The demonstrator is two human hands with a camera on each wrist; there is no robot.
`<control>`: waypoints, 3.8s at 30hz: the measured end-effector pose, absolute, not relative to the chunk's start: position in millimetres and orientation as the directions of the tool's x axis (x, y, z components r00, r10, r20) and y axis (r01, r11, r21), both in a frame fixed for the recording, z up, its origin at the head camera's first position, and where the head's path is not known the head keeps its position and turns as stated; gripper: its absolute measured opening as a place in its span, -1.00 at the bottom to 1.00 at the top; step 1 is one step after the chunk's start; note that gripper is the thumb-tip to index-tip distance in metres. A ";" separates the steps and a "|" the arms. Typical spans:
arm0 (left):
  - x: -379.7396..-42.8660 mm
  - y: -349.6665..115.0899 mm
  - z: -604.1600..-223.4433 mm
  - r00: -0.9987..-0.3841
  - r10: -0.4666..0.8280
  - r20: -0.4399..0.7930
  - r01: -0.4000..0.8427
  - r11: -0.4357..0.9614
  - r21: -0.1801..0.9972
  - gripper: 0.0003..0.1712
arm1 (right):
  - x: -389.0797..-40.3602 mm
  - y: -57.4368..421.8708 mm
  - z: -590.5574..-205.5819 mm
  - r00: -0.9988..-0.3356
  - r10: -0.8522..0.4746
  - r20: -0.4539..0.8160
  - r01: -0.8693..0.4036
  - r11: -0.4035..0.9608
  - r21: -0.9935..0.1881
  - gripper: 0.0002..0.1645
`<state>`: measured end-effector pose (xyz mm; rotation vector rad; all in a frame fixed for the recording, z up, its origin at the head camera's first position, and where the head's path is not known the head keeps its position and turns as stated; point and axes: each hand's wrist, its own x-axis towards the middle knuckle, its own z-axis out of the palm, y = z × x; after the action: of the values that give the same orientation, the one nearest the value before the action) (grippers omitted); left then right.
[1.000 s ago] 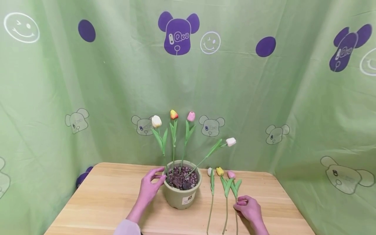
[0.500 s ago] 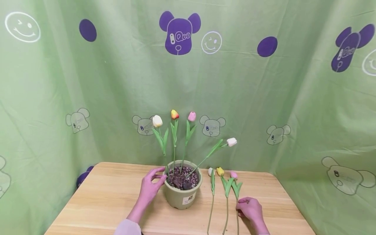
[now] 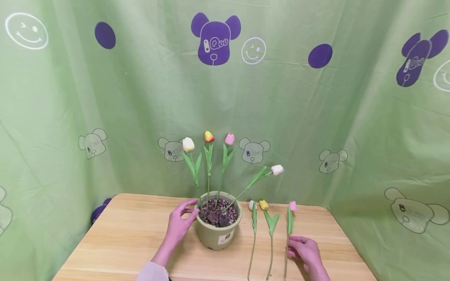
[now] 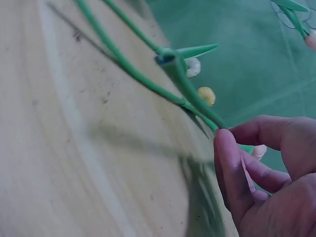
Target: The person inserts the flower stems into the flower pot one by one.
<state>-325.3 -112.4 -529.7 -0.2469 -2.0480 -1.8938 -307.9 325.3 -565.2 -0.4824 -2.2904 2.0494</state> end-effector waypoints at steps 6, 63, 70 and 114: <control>-325.1 -112.8 -529.8 -0.926 -0.099 0.364 0.355 0.099 0.930 -0.53 | -307.5 325.9 -562.1 -0.956 0.247 -0.160 0.188 0.094 -0.978 -0.49; -325.0 -112.5 -529.3 -0.934 -0.097 0.344 0.335 0.097 0.937 -0.51 | -304.8 238.6 -476.9 -0.974 0.196 0.117 -0.128 -0.044 -0.991 -0.54; -325.4 -111.8 -531.1 -0.935 -0.099 0.340 0.332 0.092 0.939 -0.50 | -303.6 219.0 -460.2 -0.973 0.170 0.156 -0.172 -0.084 -0.981 -0.56; -328.6 -113.0 -530.5 -0.934 -0.091 0.346 0.340 0.080 0.937 -0.52 | -353.9 129.1 -430.6 -0.907 0.168 0.386 -0.408 -0.125 -0.904 -0.54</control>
<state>-328.6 -113.0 -530.5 -0.2480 -2.0489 -1.9218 -353.9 129.1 -430.6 0.2663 -1.7745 2.0872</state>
